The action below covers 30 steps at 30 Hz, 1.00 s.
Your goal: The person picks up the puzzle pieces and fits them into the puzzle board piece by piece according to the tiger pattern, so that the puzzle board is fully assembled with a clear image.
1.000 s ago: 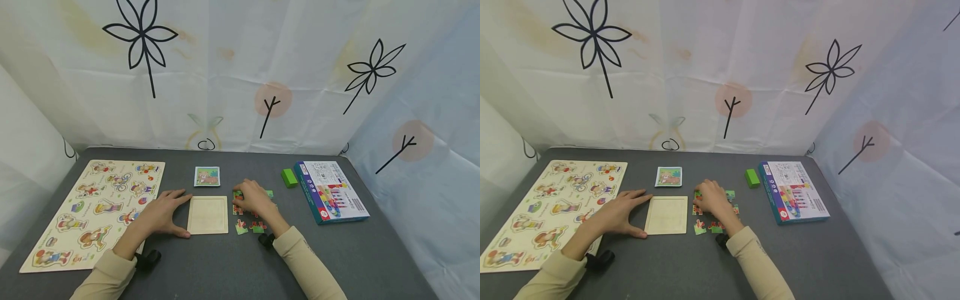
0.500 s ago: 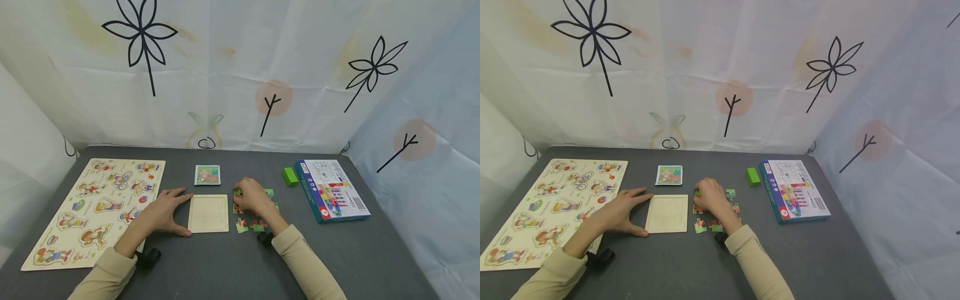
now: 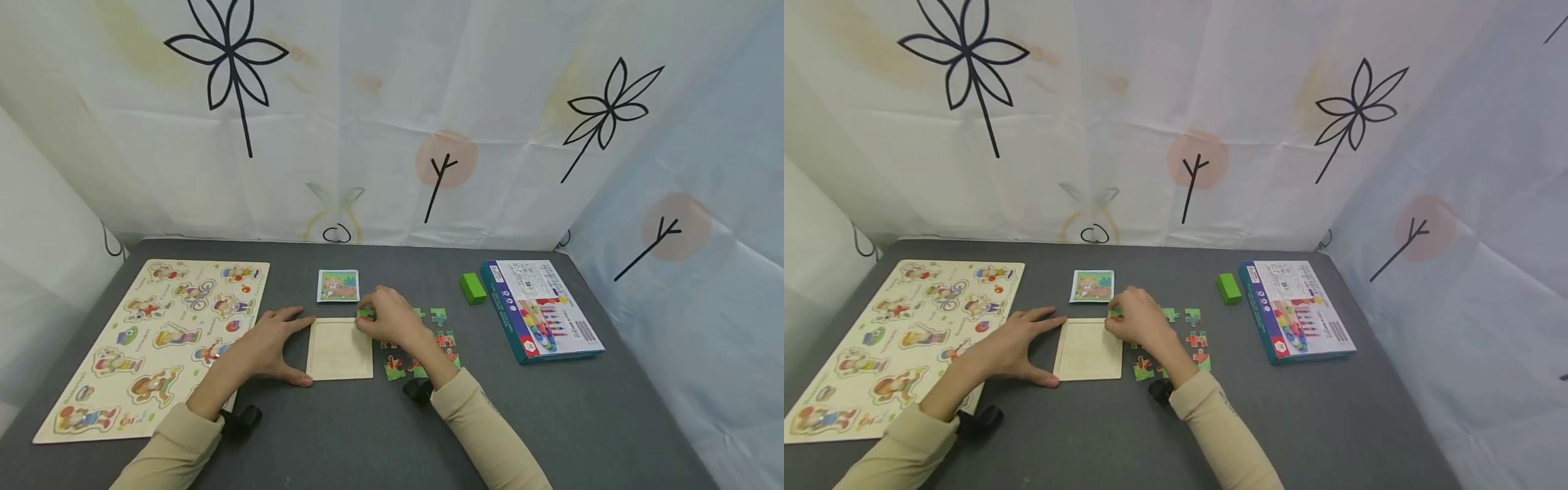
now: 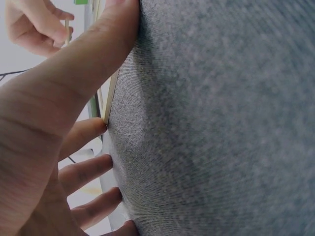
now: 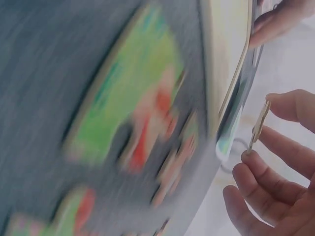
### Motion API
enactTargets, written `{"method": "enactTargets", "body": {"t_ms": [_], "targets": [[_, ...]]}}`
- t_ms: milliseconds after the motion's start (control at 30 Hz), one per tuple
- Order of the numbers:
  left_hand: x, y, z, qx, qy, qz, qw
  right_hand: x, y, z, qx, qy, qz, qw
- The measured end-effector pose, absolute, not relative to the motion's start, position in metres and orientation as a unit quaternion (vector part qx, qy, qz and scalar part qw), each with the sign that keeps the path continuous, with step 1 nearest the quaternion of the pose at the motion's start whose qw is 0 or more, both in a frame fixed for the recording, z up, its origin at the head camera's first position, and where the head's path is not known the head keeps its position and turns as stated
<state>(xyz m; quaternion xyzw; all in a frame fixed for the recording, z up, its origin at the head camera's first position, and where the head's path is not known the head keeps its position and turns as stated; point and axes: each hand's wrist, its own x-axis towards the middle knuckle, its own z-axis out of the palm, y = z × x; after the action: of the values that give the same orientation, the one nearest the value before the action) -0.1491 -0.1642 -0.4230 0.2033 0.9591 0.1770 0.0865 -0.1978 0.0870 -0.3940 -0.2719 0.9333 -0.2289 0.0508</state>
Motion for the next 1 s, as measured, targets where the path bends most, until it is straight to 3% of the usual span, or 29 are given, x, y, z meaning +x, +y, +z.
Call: {"method": "enactTargets", "body": {"t_ms": [467, 767, 1000], "targets": [[-0.15, -0.167, -0.424, 0.211, 0.955, 0.193, 0.082, -0.192, 0.032, -0.405, -0.312, 0.921, -0.198, 0.121], [-0.149, -0.165, -0.424, 0.215, 0.954, 0.194, 0.078, -0.187, 0.022, -0.408, -0.288, 0.942, -0.153, 0.084], [-0.15, -0.165, -0.424, 0.213, 0.955, 0.19, 0.079, -0.186, 0.027, -0.407, -0.265, 0.947, -0.155, 0.096]]}}
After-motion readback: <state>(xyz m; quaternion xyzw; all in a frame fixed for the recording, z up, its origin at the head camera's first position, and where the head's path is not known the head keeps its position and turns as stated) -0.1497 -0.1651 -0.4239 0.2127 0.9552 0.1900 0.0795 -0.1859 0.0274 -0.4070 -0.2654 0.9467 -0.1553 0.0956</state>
